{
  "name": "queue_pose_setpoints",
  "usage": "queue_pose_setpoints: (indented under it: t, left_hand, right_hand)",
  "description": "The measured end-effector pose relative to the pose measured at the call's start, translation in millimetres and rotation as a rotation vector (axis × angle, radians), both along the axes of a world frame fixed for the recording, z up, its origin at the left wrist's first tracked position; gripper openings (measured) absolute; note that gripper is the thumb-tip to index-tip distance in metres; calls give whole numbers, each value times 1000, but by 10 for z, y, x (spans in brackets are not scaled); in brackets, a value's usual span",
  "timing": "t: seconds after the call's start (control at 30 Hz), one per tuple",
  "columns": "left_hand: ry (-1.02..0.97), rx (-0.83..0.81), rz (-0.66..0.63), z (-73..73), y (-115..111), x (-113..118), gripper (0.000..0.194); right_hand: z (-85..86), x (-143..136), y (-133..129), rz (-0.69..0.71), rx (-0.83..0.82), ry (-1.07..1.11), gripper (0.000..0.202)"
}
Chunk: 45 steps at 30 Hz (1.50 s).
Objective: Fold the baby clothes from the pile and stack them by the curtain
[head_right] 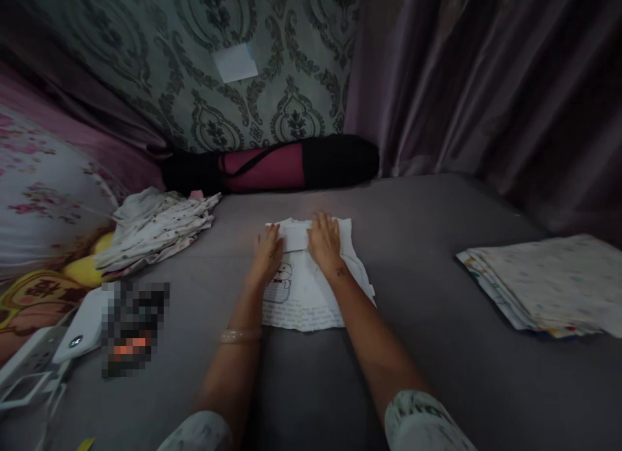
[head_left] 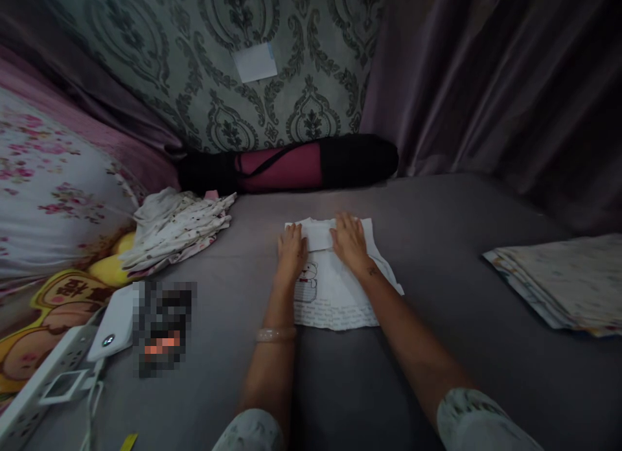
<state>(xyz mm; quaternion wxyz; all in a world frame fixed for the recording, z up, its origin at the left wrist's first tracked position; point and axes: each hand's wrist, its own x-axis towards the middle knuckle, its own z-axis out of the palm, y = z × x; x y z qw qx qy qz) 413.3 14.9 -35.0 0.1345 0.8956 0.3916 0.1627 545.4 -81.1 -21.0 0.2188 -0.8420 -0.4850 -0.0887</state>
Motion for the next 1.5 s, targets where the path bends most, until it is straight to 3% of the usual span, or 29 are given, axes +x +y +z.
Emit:
queue_pose_setpoints:
  t: [0.07,0.13,0.27,0.43,0.67,1.3,1.5]
  left_hand:
    - [47,40,-77,13,-59,66,47]
    - [108,45,-117,1,-97,112,48]
    - [172,9,-119,-37,-110,124,48]
    - [169,2,-119,-23,-99,101,48]
    - [175,61,49,-15,-106,91,52]
    - [167,24,136,-38,-60,-6,58]
    - [183,-75,146,-29,-51,-26,58]
  right_hand:
    - [-47,-96,48,152,-29,-26,49]
    - [-104,-167,82,218,-88,-6,50]
    - [-176,-207,104,227,-214,52,52]
    - [-158,-197,96,228,-218,51,54]
    - [-212,-183,90,67,-154,52,58]
    - [-235,-84,46,-95,-184,116,62]
    - [-192,-71,23,-102,-219,158,62]
